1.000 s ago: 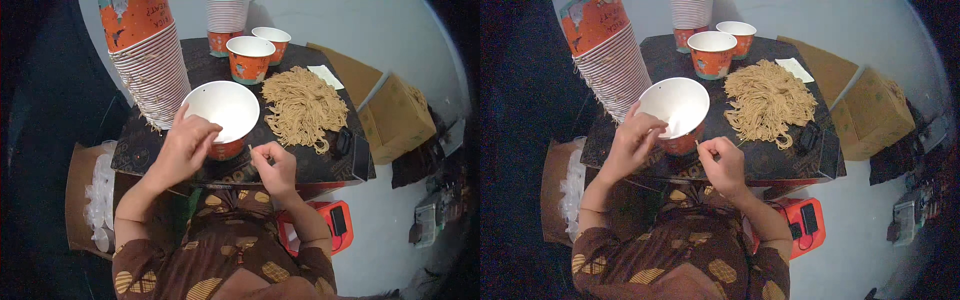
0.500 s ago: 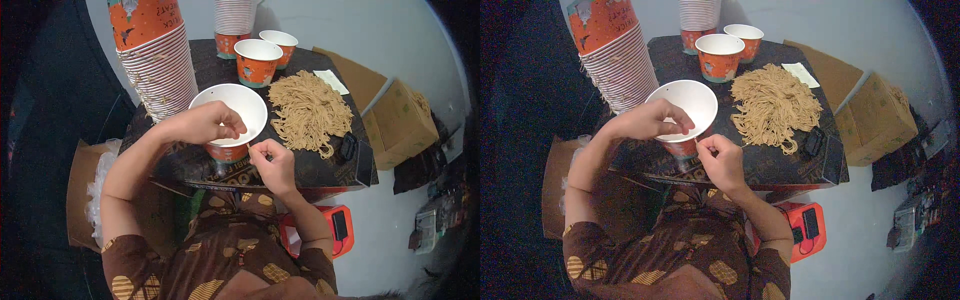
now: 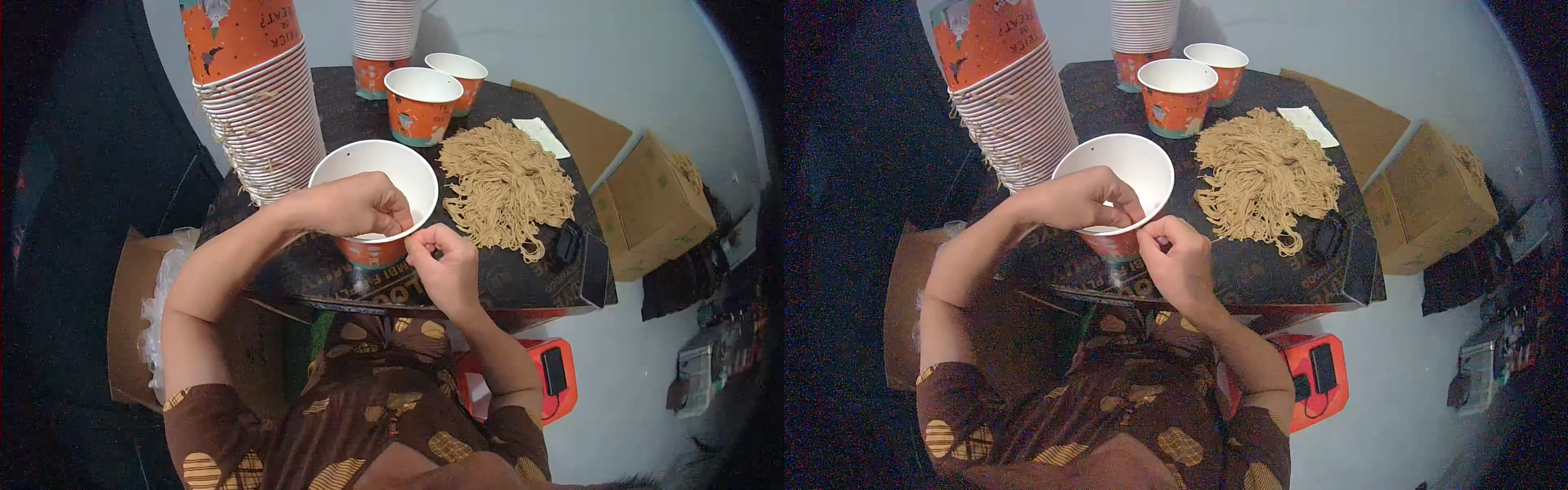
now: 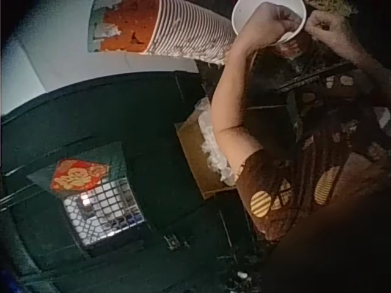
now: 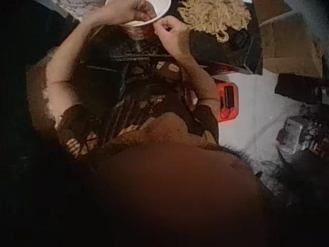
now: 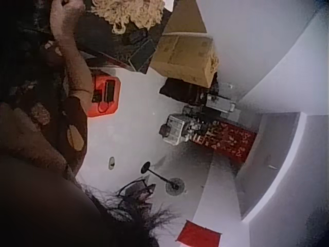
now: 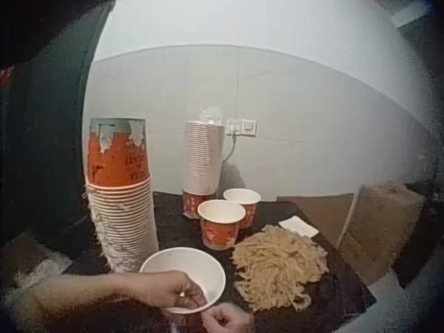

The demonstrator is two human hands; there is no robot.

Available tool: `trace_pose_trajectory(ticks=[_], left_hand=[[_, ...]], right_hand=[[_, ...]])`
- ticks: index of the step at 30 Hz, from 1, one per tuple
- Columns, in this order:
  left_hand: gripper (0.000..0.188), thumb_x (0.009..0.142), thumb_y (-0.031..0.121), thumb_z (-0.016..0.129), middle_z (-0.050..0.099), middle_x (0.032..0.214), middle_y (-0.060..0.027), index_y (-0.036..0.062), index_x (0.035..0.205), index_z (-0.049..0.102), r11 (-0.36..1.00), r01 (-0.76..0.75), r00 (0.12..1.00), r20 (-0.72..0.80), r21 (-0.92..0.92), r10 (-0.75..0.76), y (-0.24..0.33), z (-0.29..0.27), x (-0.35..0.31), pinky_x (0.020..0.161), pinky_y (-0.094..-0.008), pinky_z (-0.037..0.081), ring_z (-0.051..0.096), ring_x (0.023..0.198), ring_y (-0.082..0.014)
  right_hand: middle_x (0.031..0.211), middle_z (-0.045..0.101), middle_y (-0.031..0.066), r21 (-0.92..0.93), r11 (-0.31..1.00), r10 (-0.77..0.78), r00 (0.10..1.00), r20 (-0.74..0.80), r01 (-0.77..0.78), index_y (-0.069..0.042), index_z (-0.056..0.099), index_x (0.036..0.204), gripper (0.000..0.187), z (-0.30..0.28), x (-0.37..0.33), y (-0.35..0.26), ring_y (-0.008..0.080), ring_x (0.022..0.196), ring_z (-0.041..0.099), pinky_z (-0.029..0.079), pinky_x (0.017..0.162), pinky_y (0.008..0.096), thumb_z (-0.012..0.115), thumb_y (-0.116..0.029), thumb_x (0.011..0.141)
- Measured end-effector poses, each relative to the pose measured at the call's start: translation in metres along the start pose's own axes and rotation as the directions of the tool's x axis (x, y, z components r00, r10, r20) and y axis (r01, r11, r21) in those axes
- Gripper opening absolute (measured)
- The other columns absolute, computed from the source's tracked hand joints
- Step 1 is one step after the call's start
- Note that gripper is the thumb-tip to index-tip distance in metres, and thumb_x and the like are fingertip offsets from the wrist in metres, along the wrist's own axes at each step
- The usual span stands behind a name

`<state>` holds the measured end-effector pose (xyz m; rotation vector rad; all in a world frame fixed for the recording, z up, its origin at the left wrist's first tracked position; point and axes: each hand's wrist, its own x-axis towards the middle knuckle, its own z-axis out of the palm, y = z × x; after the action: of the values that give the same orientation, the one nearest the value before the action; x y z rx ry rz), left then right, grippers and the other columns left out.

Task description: Thread a piece of string or thin elastic through holes in paper cups as part of a manufacturing or packaging assembly process.

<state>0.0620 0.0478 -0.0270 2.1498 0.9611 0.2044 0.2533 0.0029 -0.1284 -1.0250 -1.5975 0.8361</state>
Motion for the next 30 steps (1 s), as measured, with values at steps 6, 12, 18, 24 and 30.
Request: trace_pose_trajectory(ticks=[6,12,18,24,30], left_hand=[[0.011,0.085,0.007,0.069,0.071,0.074,-0.0101,-0.0032,0.089,0.071,0.997,-0.068,0.99,-0.119,0.024,0.07,-0.003,0.009,0.003,0.066,-0.0329,0.05,0.063,0.071,-0.0131],[0.01,0.086,0.006,0.062,0.067,0.072,-0.0089,-0.0026,0.083,0.065,0.999,-0.037,0.99,-0.136,0.036,0.041,-0.004,0.013,0.001,0.065,-0.0318,0.049,0.061,0.068,-0.0138],[0.011,0.092,0.01,0.057,0.067,0.08,-0.0053,-0.0005,0.089,0.06,0.974,0.048,0.98,-0.179,-0.222,-0.09,-0.012,0.003,-0.005,0.067,-0.0271,0.048,0.06,0.072,-0.011],[0.013,0.093,0.012,0.056,0.066,0.08,-0.0043,0.0014,0.086,0.059,0.915,0.094,0.976,-0.144,-0.392,-0.162,0.005,0.003,-0.012,0.058,-0.024,0.044,0.055,0.065,-0.0078],[0.016,0.091,0.01,0.058,0.066,0.075,-0.0069,0.0003,0.079,0.061,0.799,-0.02,0.977,-0.183,-0.601,-0.113,0.011,0.018,-0.016,0.049,-0.0224,0.039,0.05,0.055,-0.0068]], right_hand=[[0.069,0.066,0.0014,-0.026,0.998,-0.053,0.999,-0.004,0.053,0.001,0.065,0.083,0.01,0.003,-0.002,0.001,0.0056,0.065,0.059,0.048,0.061,0.0232,0.068,-0.006,0.089],[0.073,0.067,0.0017,0.028,0.999,-0.035,0.999,0.014,0.034,0.0,0.065,0.087,0.01,0.002,-0.007,0.001,0.0051,0.066,0.059,0.048,0.06,0.0225,0.068,-0.008,0.091],[0.078,0.067,0.0076,-0.208,0.949,-0.22,0.969,0.111,0.239,-0.002,0.066,0.091,0.006,-0.013,-0.031,0.004,0.0206,0.074,0.061,0.046,0.073,0.0348,0.068,-0.005,0.087],[0.082,0.064,0.009,-0.268,0.857,-0.413,0.898,0.153,0.44,-0.004,0.065,0.092,0.01,-0.022,-0.04,-0.016,0.0294,0.077,0.059,0.042,0.072,0.0408,0.066,-0.002,0.083],[0.077,0.062,0.0091,-0.181,0.857,-0.459,0.874,0.162,0.483,0.0,0.065,0.091,0.009,-0.018,-0.036,-0.028,0.0272,0.069,0.058,0.043,0.065,0.037,0.065,0.004,0.084]])
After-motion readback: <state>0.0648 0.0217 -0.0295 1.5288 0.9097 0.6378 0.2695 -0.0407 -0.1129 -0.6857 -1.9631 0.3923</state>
